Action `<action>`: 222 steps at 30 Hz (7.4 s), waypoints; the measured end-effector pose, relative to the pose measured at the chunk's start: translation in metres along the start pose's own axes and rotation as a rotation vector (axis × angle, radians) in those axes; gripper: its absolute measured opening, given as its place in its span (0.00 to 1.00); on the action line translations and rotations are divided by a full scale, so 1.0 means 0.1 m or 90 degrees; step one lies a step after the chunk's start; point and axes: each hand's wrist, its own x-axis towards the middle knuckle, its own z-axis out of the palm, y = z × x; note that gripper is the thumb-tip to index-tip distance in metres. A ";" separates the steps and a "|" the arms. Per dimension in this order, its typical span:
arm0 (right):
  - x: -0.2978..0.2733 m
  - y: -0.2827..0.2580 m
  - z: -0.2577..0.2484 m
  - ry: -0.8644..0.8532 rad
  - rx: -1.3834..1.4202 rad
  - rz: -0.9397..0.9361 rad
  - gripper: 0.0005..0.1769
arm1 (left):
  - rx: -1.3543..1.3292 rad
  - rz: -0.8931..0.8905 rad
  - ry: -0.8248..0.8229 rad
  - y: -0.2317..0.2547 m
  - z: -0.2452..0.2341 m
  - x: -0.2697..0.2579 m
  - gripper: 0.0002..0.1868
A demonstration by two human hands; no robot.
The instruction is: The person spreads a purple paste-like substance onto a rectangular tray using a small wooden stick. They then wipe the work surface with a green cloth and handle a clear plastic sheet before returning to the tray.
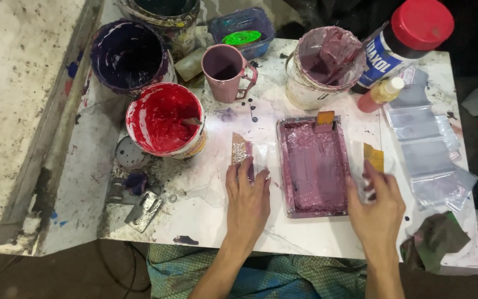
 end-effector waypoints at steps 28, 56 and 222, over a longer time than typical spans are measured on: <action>0.87 -0.08 0.26 -0.259 -0.190 -0.462 0.25 | -0.136 0.080 -0.038 0.51 0.05 -0.39 0.28; 0.29 0.18 -0.11 -0.390 -0.085 -0.464 0.24 | -0.151 0.047 -0.039 0.51 0.01 -0.39 0.25; -0.34 -0.37 -0.12 -0.170 -0.139 0.219 0.74 | 0.031 0.070 -0.056 -0.45 -0.40 0.21 0.22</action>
